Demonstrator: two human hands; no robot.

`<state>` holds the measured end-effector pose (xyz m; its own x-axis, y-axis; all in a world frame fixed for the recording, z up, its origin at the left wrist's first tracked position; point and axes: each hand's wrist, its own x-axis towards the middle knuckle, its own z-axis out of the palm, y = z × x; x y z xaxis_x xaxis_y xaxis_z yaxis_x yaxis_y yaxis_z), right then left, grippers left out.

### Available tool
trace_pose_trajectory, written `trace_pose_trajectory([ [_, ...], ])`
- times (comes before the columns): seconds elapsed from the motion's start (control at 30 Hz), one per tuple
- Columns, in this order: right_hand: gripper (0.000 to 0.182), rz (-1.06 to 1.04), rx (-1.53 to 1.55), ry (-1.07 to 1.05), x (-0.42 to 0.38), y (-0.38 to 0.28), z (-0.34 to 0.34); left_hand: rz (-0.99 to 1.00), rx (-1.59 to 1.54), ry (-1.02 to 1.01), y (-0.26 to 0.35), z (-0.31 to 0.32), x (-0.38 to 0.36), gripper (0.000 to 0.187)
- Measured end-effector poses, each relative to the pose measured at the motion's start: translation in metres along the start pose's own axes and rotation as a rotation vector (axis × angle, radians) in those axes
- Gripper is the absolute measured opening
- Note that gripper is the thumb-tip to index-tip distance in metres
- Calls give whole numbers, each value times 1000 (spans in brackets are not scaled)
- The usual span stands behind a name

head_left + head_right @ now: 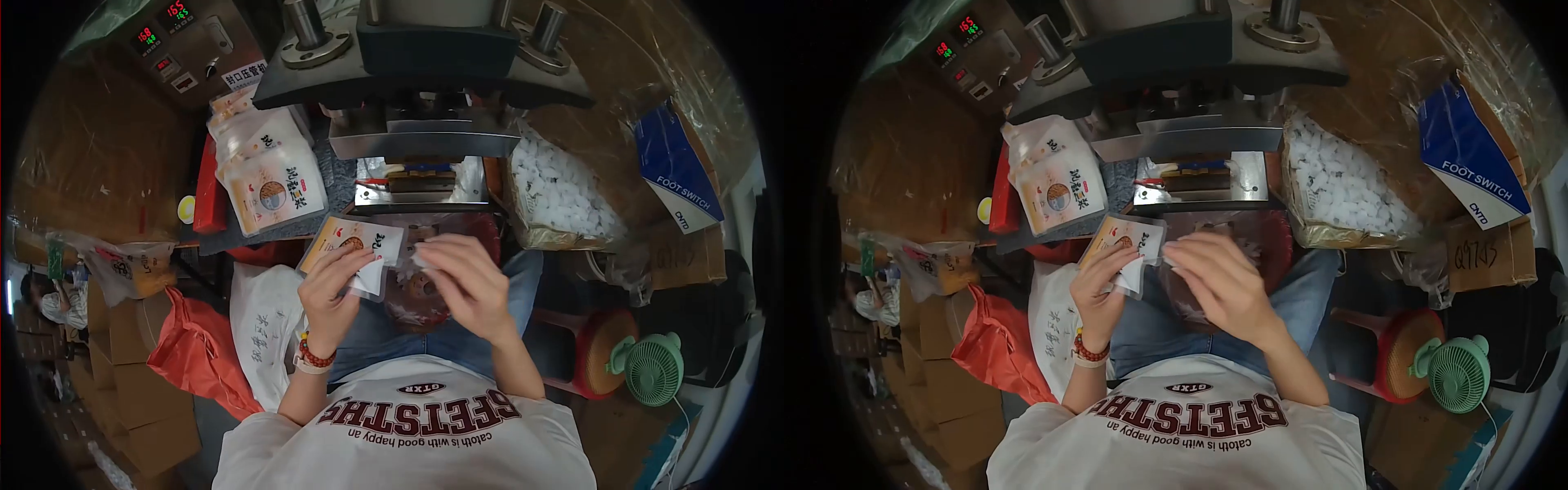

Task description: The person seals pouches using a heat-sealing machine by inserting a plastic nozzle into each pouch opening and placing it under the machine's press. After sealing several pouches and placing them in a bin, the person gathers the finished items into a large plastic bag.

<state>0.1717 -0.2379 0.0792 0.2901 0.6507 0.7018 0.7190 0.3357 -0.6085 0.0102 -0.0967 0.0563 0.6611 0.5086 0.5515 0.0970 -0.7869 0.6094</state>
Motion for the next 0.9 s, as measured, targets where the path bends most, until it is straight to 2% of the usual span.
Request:
trace_pose_trajectory([
  [0.1,32,-23,9,-97,6,0,5,69,-3,-93,9,-2,5,45],
  [0.2,31,-67,210,-115,8,-2,-2,48,-181,-167,12,1,8,42],
  [0.23,31,-64,206,-115,7,-4,-5,14,-261,-190,13,4,8,41],
  [0.3,31,-16,86,80,4,-5,-13,25,-224,-145,7,9,13,40],
  [0.4,31,2,-82,15,1,1,-17,65,-122,-104,5,12,19,38],
  [0.47,28,-13,-58,-34,3,0,-14,103,-60,-110,8,11,23,38],
  [0.57,26,-12,55,-66,7,2,-16,131,-177,-200,9,12,27,36],
  [0.63,28,16,143,-52,9,6,-18,2,-345,-291,12,17,25,22],
  [0.67,32,149,63,-80,9,11,-18,1,-346,-290,9,23,25,22],
  [0.7,36,281,-16,-109,9,16,-18,-324,-362,-465,0,33,25,16],
  [0.73,43,327,-120,-63,7,23,-16,-652,-370,-635,-11,45,22,16],
  [0.77,44,328,-166,-1,8,26,-23,-753,-632,-550,-27,63,15,26],
  [0.8,46,326,-212,62,10,30,-35,-746,-632,-543,-25,71,22,26],
  [0.87,40,418,-307,202,15,30,-63,-866,-1006,-302,-24,82,37,23],
  [0.9,37,461,-384,252,17,32,-74,-955,-1088,-302,-22,80,52,22],
])
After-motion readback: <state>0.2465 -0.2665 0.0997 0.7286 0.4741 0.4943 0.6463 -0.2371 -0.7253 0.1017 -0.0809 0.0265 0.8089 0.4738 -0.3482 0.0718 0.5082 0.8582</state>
